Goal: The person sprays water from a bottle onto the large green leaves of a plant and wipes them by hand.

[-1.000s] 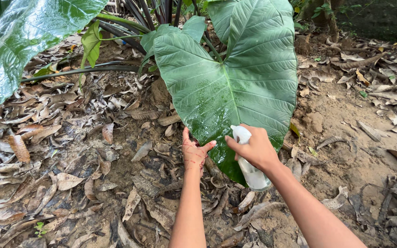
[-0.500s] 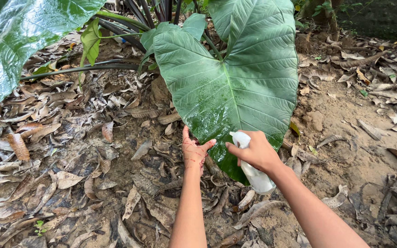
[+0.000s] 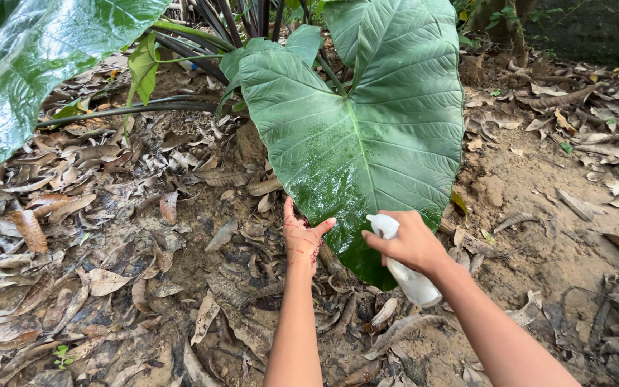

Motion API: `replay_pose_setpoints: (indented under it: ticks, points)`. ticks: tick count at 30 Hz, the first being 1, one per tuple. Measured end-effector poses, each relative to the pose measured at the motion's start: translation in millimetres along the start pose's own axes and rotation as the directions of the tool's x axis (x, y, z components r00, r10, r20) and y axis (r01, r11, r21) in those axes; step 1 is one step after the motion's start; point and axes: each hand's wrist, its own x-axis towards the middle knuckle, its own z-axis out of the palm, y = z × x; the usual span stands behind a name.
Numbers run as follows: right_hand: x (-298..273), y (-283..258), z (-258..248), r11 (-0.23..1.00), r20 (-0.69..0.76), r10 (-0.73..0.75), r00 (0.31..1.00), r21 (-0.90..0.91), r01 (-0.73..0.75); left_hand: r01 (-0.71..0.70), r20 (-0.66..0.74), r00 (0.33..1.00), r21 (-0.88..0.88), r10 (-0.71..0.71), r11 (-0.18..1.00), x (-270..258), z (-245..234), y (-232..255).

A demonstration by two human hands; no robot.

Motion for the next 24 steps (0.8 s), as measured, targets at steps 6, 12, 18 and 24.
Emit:
replay_pose_setpoints:
  ticks: [6,12,18,24]
  points:
    - [-1.1,18.2,-7.2,0.999,-0.128,0.048,0.991,0.003,-0.048,-0.040,-0.030,0.999,0.058,0.041,0.998,-1.3,0.2,-3.6]
    - [-4.4,36.4,-13.8,0.999,-0.319,-0.029,0.947,-0.033,0.019,-0.291,-0.042,0.950,0.235,0.309,0.927,-3.0,0.6,-8.6]
    - [-5.4,45.7,-18.8,0.998,-0.345,0.029,0.938,-0.036,-0.044,-0.205,-0.102,0.929,0.659,0.356,0.723,-11.4,12.5,4.5]
    - [2.9,63.6,-18.1,0.983,-0.440,0.041,0.897,-0.144,-0.115,-0.145,-0.115,0.911,0.810,0.395,0.569,-22.1,32.9,16.9]
